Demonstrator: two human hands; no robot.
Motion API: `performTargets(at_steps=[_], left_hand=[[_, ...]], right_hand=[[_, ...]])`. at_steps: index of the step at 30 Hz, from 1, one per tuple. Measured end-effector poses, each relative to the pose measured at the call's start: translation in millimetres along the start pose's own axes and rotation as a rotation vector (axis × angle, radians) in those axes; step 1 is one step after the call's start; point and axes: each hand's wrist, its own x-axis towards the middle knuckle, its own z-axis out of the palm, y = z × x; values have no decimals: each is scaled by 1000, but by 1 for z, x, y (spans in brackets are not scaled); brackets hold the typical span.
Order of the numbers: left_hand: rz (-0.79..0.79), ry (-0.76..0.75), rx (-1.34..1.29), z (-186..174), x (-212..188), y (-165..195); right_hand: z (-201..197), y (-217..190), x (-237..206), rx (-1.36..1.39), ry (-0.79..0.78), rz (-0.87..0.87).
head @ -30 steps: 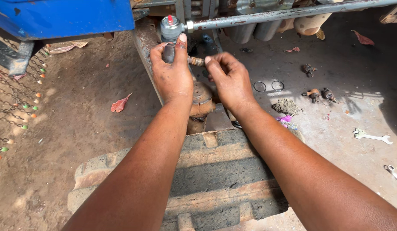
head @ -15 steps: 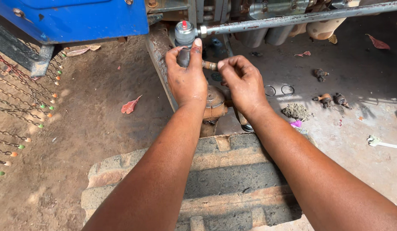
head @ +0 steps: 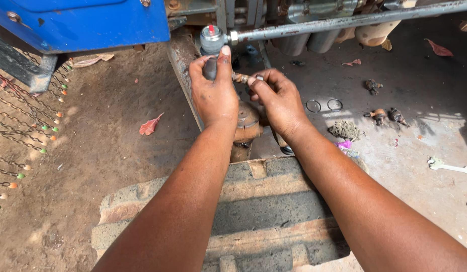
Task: The person cleans a metal pipe fitting with a cloth and then uses a wrench to tighten a connection on a metal pipe attached to a blue machine. They continue to tighten the fitting by hand and inspect the connection.
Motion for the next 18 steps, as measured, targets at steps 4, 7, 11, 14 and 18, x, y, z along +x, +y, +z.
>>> performTargets(at_steps=[4,7,11,14,18], left_hand=[[47,45,38,2,0,-7],[71,40,-40,4,2,-14],[41,38,-78,7,5,-19],[59,55,-100,8,6,-20],[64,61,-57,8,5,-18]], right_hand=[[-3,-1,-2,74,20,-126],[-5,-2,-2,-129,153,185],[-5,-2,-2,-166,118,131],[-4,-1,-3,-98,93,-31],[-4,0,-4,-35,95,-137]])
